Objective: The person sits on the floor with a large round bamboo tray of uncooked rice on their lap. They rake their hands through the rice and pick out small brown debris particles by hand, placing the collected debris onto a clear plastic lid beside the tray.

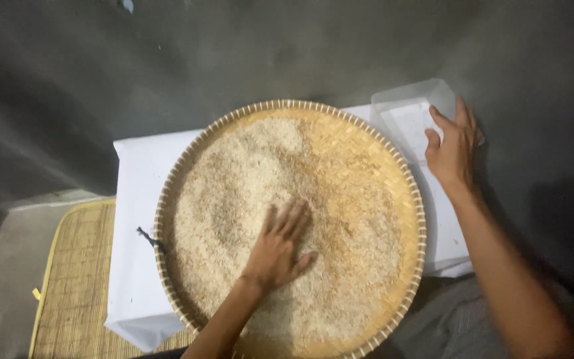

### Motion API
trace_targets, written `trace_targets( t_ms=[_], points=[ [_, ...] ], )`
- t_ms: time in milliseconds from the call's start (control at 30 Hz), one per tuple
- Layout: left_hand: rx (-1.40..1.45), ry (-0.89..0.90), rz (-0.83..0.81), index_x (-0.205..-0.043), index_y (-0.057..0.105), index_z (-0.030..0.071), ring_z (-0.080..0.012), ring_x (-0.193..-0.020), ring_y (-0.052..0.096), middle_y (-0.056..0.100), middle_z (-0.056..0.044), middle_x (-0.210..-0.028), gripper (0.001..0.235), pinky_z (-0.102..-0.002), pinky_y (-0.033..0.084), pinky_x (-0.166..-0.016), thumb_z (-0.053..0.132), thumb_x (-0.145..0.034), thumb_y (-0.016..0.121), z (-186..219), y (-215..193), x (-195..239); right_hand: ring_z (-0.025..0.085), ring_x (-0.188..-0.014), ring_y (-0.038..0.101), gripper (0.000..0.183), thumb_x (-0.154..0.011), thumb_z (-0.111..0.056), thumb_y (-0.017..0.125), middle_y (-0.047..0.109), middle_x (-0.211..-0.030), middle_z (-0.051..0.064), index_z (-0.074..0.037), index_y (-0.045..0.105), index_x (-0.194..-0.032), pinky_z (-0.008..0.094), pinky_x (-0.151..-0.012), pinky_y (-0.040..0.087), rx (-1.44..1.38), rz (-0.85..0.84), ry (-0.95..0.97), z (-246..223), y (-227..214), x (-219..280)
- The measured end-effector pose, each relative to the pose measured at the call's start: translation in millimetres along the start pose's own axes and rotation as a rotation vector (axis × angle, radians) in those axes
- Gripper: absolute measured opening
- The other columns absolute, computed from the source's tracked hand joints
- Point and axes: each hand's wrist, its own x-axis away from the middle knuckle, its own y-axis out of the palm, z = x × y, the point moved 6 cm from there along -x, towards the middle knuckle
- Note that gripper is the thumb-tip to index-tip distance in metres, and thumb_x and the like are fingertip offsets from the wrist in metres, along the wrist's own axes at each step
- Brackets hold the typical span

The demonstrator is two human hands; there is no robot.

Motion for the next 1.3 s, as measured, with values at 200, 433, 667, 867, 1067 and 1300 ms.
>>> trace_targets(
  t_ms=[200,433,667,867,1067,1300],
  points=[
    [0.048,-0.443,-0.043,-0.162,0.016,0.019,-0.0308,-0.156,0.001,0.004,-0.008,-0.171,0.085,-0.055,0.003,-0.125,0.064,-0.092,0.036,-70,1,4,0.012,-0.063,0.053,0.047,-0.087,0.016,0.056,0.055,-0.145,0.016,-0.002,0.061,-0.130,0.019,-0.047,0.049,-0.506,-0.458,0.241,-74,24,26],
    [0.080,-0.571,0.075,-0.161,0.024,0.010,-0.0334,-0.155,0.015,0.019,-0.015,-0.168,0.083,-0.052,0.012,-0.125,0.050,-0.095,0.052,-92,-4,18,0.033,-0.115,0.069,0.038,-0.088,0.005,0.063,0.071,-0.126,0.012,-0.007,0.072,-0.123,0.039,-0.089,0.060,-0.368,-0.827,-0.049,-137,67,82],
    [0.220,-0.344,-0.024,-0.163,0.006,0.019,-0.0310,-0.156,-0.003,0.000,-0.011,-0.171,0.081,-0.055,-0.003,-0.124,0.058,-0.095,0.024,-56,1,5,0.027,-0.114,0.067,0.029,-0.096,-0.003,0.060,0.069,-0.116,0.008,-0.010,0.068,-0.122,0.038,-0.095,0.057,-0.328,-0.741,-0.298,-129,121,123],
    [0.171,-0.096,-0.013,-0.162,0.009,0.014,-0.0337,-0.155,-0.003,0.003,-0.015,-0.170,0.086,-0.059,-0.006,-0.121,0.068,-0.097,0.019,5,-20,2,0.024,-0.090,0.073,0.021,-0.097,-0.002,0.062,0.074,-0.097,0.011,-0.007,0.074,-0.113,0.035,-0.081,0.059,-0.377,-0.666,-0.162,-138,80,85],
    [-0.039,0.010,-0.062,-0.159,0.022,0.013,-0.0327,-0.156,0.005,0.014,-0.013,-0.169,0.084,-0.061,-0.001,-0.122,0.069,-0.097,0.015,14,1,-3,0.034,-0.086,0.074,0.011,-0.094,-0.008,0.068,0.077,-0.089,0.013,-0.010,0.078,-0.099,0.040,-0.070,0.059,-0.416,-0.631,-0.075,-118,82,76],
    [-0.005,-0.284,-0.006,-0.158,0.030,0.023,-0.0354,-0.155,0.003,0.008,-0.010,-0.170,0.079,-0.063,0.002,-0.121,0.070,-0.095,0.020,-45,-11,-1,0.032,-0.099,0.072,0.026,-0.092,0.004,0.062,0.071,-0.110,0.014,-0.005,0.075,-0.113,0.038,-0.081,0.061,-0.264,-0.826,-0.081,-133,68,77]
  ],
)
